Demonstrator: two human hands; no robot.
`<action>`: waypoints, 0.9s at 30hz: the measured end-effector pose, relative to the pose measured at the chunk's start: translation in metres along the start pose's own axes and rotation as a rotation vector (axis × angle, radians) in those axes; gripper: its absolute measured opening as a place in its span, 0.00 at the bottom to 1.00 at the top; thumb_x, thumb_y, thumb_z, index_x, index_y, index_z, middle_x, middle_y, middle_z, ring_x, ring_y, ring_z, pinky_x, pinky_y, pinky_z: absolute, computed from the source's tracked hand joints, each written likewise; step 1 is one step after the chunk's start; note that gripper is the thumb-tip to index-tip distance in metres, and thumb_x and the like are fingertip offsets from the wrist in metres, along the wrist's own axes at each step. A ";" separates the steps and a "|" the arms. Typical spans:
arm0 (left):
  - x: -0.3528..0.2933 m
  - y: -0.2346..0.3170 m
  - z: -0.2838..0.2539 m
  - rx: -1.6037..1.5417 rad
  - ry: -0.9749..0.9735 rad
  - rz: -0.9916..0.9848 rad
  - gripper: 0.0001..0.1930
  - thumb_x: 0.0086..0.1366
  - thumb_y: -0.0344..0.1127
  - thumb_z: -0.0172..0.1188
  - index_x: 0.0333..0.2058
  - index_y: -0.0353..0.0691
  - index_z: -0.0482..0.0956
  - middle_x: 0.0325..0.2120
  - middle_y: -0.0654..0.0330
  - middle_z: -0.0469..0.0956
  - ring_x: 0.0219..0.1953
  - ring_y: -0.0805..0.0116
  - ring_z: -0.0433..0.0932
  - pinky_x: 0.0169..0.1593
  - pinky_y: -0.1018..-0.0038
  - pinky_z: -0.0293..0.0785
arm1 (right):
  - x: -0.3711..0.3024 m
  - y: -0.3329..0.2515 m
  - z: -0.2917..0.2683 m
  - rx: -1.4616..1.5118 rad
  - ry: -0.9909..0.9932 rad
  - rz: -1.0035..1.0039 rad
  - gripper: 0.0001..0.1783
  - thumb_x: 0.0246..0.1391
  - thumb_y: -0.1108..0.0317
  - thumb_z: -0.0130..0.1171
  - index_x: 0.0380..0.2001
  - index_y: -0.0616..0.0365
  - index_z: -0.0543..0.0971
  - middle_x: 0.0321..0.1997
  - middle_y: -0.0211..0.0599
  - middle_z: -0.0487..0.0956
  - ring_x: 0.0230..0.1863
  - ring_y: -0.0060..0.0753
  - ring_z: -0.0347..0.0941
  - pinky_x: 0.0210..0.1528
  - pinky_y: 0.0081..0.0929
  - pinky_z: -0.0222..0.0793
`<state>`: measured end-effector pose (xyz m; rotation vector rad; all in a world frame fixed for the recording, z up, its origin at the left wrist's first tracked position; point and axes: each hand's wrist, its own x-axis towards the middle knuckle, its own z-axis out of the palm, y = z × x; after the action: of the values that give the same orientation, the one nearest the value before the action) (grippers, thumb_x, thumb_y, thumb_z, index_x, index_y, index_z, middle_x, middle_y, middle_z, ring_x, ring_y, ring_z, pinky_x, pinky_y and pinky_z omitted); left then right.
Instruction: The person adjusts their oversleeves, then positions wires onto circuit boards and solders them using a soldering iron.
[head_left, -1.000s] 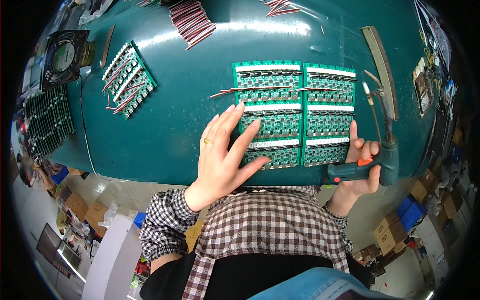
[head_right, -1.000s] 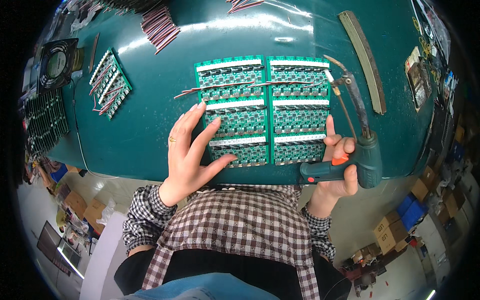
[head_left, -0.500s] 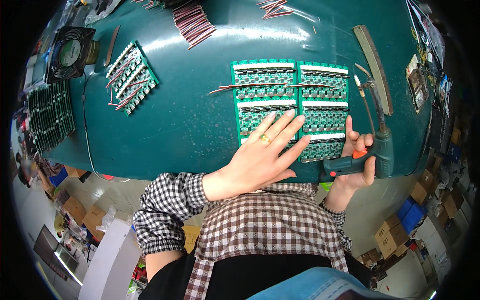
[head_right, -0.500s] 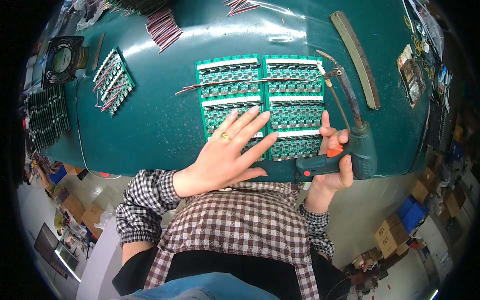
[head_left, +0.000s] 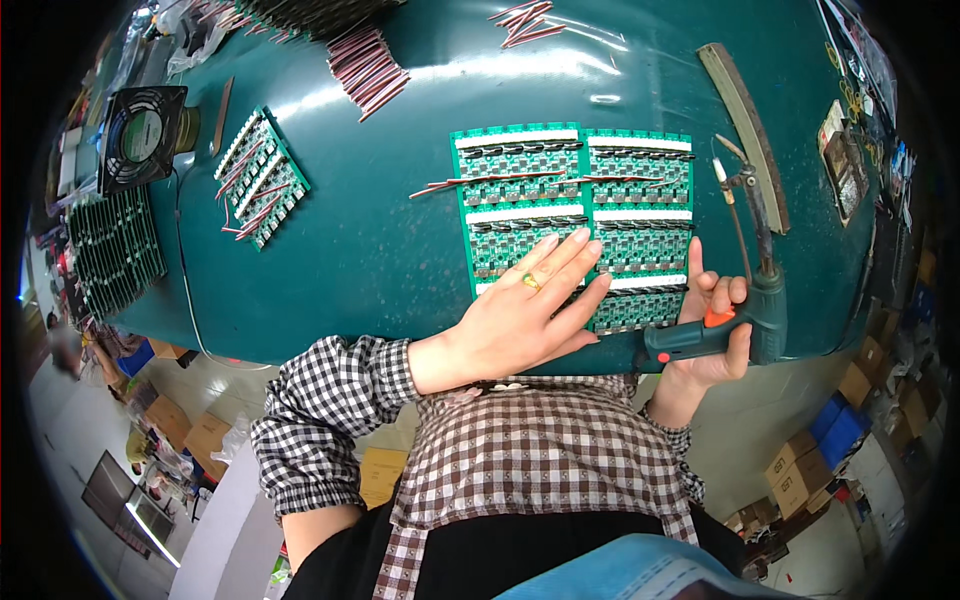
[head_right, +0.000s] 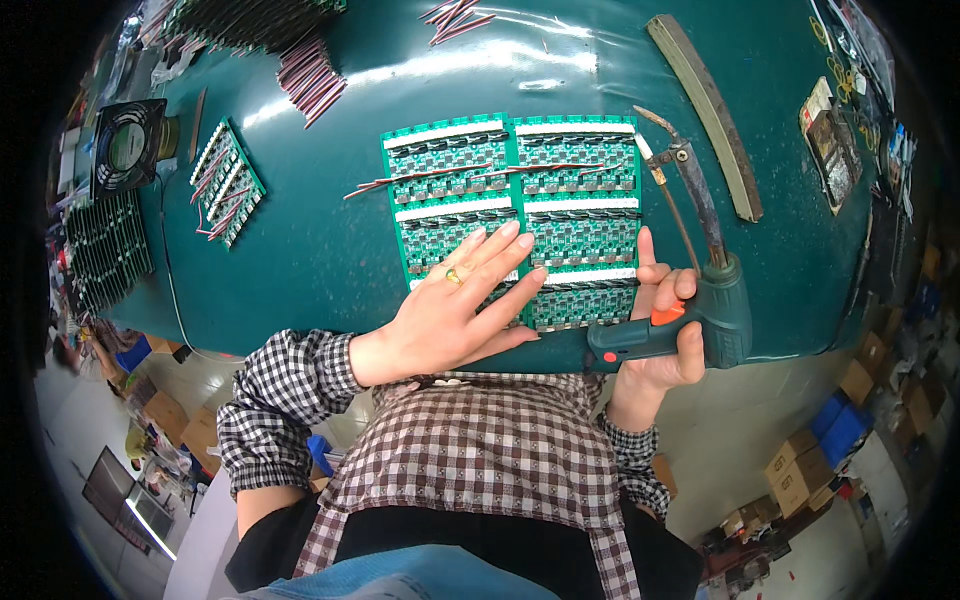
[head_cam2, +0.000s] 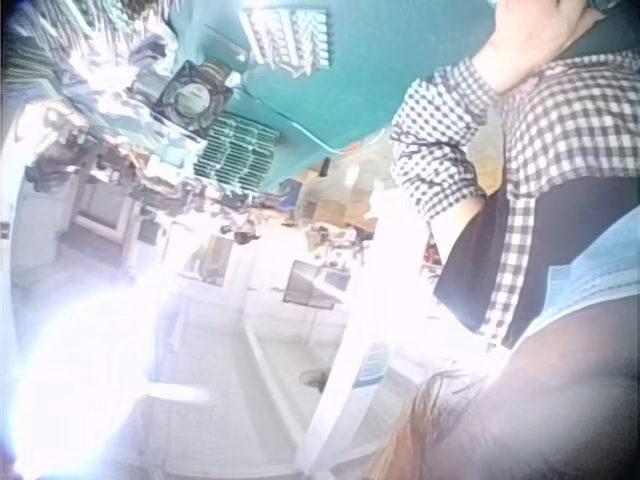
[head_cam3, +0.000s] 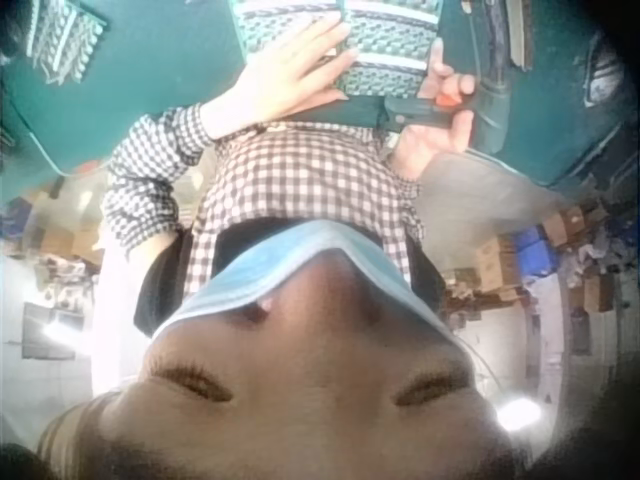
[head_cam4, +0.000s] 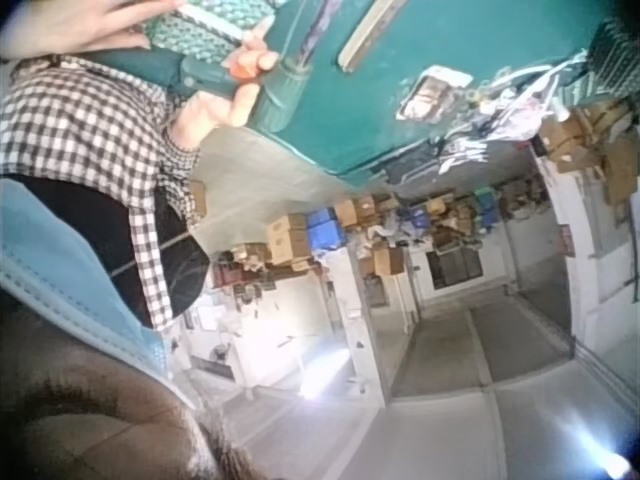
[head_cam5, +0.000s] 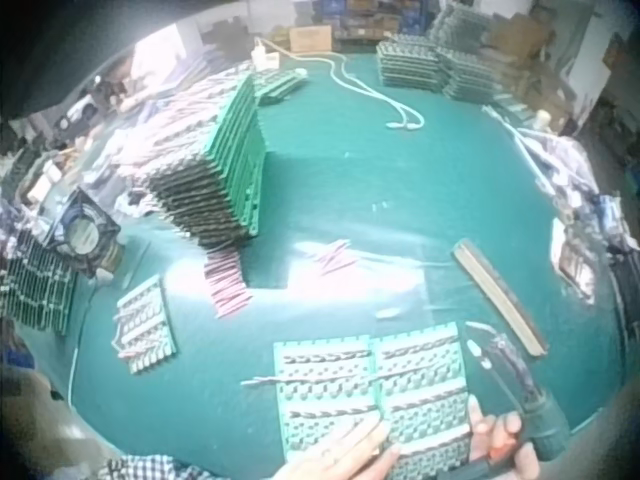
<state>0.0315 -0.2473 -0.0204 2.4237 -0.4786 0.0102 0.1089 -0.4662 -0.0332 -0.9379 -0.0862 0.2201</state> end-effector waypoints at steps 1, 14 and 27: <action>0.002 0.000 -0.001 -0.011 0.007 0.002 0.30 0.52 0.47 0.63 0.52 0.38 0.68 0.56 0.46 0.60 0.60 0.50 0.60 0.58 0.56 0.62 | 0.000 0.000 0.000 -0.005 0.006 0.000 0.17 0.47 0.55 0.57 0.35 0.55 0.70 0.26 0.27 0.74 0.45 0.37 0.73 0.69 0.55 0.30; 0.003 0.002 -0.002 -0.067 -0.008 -0.016 0.30 0.51 0.44 0.64 0.51 0.34 0.69 0.56 0.45 0.60 0.60 0.50 0.60 0.58 0.56 0.61 | 0.001 -0.003 -0.003 -0.033 0.006 0.016 0.18 0.46 0.55 0.58 0.36 0.55 0.70 0.28 0.28 0.75 0.45 0.37 0.73 0.69 0.54 0.30; 0.004 0.005 0.001 -0.057 0.035 -0.020 0.30 0.52 0.43 0.64 0.51 0.34 0.68 0.56 0.45 0.60 0.60 0.49 0.59 0.59 0.55 0.60 | -0.001 -0.027 -0.003 -0.049 -0.075 -0.012 0.23 0.47 0.60 0.54 0.44 0.64 0.67 0.37 0.41 0.72 0.45 0.47 0.71 0.63 0.56 0.49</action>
<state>0.0336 -0.2528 -0.0177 2.3683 -0.4331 0.0302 0.1128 -0.4843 -0.0129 -0.9777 -0.1667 0.2426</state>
